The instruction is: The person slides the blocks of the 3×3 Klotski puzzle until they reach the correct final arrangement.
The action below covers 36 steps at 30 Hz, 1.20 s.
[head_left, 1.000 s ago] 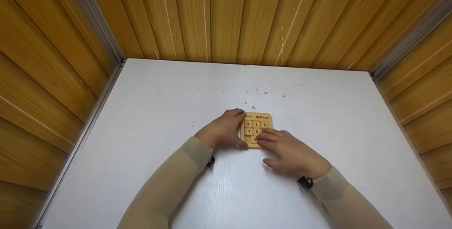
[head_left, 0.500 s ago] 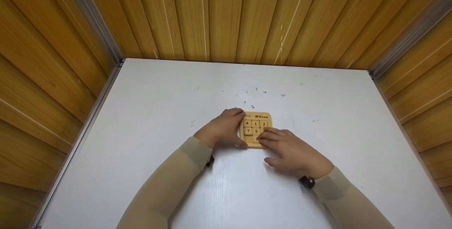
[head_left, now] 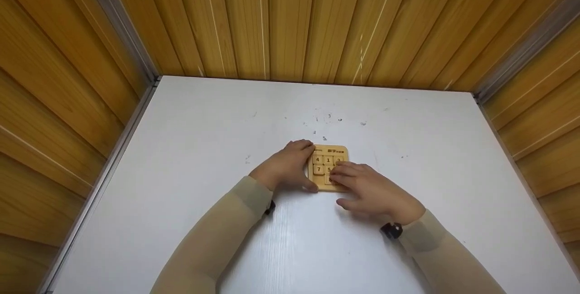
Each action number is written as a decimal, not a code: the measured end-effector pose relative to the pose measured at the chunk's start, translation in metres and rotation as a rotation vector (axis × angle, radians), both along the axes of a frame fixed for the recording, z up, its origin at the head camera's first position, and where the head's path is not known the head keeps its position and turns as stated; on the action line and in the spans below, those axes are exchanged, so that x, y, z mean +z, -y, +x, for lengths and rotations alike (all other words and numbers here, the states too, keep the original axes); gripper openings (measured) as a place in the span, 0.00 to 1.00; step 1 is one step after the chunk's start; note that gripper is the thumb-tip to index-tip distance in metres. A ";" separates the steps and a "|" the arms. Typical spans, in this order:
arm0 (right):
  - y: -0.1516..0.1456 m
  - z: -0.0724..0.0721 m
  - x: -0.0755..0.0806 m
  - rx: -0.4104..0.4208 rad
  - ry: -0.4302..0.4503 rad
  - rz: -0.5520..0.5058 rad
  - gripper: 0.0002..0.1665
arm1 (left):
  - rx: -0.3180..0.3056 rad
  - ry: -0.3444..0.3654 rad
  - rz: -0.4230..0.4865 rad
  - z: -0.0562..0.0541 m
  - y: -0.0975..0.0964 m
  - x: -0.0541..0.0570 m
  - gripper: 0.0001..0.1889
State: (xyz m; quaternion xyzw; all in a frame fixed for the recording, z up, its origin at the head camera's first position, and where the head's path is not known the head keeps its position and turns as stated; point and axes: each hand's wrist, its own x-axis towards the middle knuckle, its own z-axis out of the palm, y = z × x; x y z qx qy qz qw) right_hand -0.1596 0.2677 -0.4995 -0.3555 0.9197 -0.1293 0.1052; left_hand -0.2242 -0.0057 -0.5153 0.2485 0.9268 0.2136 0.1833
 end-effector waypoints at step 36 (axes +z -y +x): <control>0.018 -0.015 -0.003 0.007 0.023 0.038 0.44 | -0.003 0.009 -0.003 0.000 0.001 0.003 0.65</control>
